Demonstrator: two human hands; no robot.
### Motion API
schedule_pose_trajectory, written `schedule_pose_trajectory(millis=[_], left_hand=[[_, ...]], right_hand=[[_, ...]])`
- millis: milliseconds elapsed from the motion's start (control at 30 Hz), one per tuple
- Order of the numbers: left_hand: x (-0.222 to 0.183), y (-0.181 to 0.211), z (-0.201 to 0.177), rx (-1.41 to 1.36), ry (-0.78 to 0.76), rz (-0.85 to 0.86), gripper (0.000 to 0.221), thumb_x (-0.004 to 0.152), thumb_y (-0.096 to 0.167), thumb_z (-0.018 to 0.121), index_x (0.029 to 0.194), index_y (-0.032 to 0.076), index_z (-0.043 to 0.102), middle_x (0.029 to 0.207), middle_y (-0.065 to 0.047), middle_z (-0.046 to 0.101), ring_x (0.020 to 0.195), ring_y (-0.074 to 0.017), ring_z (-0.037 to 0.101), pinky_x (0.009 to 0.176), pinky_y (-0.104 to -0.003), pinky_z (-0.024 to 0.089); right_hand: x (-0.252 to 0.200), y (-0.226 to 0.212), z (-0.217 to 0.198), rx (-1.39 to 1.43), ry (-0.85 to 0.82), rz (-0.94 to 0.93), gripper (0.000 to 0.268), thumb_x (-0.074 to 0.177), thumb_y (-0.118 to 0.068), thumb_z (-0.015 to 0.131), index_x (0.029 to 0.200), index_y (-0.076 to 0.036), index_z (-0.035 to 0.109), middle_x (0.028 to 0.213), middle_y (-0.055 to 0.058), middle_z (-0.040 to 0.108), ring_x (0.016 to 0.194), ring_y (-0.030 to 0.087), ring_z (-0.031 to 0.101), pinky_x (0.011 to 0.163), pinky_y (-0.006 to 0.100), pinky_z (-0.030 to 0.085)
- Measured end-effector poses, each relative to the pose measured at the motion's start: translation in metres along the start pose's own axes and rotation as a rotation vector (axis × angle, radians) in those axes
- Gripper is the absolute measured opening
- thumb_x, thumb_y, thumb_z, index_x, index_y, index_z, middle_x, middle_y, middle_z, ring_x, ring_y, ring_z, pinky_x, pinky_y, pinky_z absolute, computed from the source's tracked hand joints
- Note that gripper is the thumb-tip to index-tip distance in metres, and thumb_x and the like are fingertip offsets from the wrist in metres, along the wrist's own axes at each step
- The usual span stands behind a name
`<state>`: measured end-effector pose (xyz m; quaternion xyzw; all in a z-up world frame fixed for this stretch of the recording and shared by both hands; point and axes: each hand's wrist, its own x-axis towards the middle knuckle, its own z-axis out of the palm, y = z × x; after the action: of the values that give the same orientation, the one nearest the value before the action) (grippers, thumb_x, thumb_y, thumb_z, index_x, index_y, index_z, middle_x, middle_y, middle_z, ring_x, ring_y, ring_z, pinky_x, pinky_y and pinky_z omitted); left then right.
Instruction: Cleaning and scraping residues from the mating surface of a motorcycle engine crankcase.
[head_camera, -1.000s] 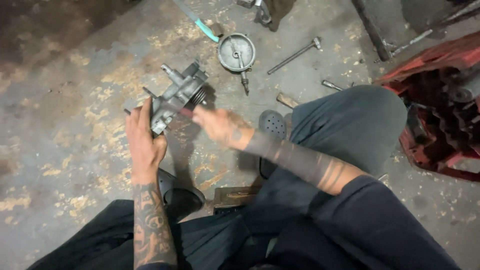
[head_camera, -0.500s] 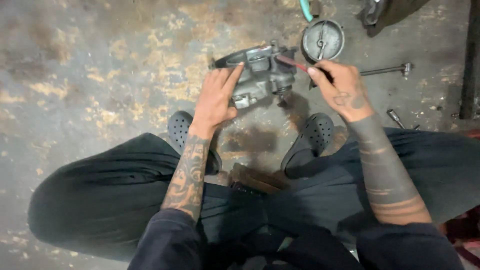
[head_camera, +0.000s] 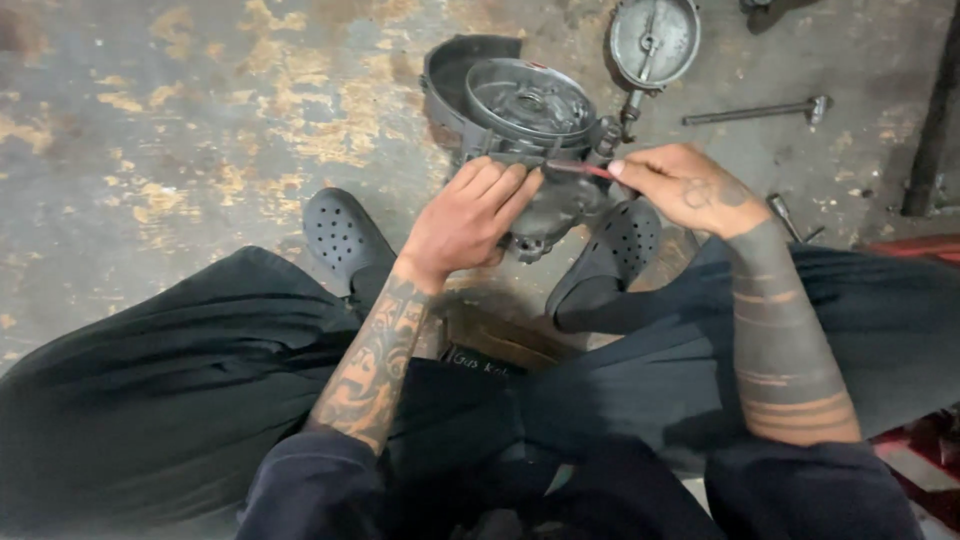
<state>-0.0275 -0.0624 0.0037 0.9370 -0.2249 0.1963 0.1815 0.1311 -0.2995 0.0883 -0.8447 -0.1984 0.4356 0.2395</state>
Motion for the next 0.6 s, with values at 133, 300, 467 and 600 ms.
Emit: schedule_pose_trajectory(millis=[133, 300, 467, 600], left_hand=[[-0.001, 0.003, 0.004, 0.037, 0.005, 0.033, 0.061, 0.076, 0.016, 0.052, 0.134, -0.001, 0.061, 0.113, -0.018, 0.058, 0.1, -0.031, 0.059, 0.102, -0.042, 0.049], [-0.004, -0.005, 0.006, 0.071, 0.009, 0.015, 0.047, 0.089, 0.009, 0.043, 0.132, 0.002, 0.062, 0.114, -0.016, 0.061, 0.101, -0.0296, 0.062, 0.102, -0.042, 0.05], [-0.016, -0.017, 0.007, 0.023, -0.09, -0.066, 0.115, 0.025, 0.023, 0.086, 0.135, 0.003, 0.059, 0.118, -0.017, 0.061, 0.104, -0.031, 0.061, 0.103, -0.045, 0.05], [-0.016, -0.024, 0.003, 0.04, -0.055, -0.079, 0.096, 0.044, 0.023, 0.085, 0.133, 0.001, 0.06, 0.117, -0.017, 0.062, 0.1, -0.0312, 0.061, 0.101, -0.044, 0.048]], right_hand=[[0.006, 0.012, -0.005, -0.191, -0.132, 0.266, 0.054, 0.105, -0.053, 0.048, 0.119, -0.006, 0.072, 0.124, 0.03, 0.069, 0.132, 0.051, 0.053, 0.117, 0.063, 0.029], [-0.003, -0.011, 0.011, -0.062, -0.07, 0.237, 0.041, 0.109, -0.034, 0.055, 0.128, 0.0, 0.066, 0.117, 0.029, 0.071, 0.118, 0.042, 0.065, 0.107, 0.055, 0.045], [0.012, 0.049, 0.02, -0.043, 0.117, -0.026, 0.048, 0.114, -0.042, 0.057, 0.105, 0.002, 0.071, 0.092, 0.026, 0.072, 0.092, 0.045, 0.07, 0.089, 0.056, 0.05], [0.003, 0.021, 0.031, -0.098, 0.201, -0.055, 0.048, 0.112, -0.046, 0.057, 0.102, -0.003, 0.074, 0.083, 0.018, 0.073, 0.086, 0.038, 0.074, 0.088, 0.049, 0.051]])
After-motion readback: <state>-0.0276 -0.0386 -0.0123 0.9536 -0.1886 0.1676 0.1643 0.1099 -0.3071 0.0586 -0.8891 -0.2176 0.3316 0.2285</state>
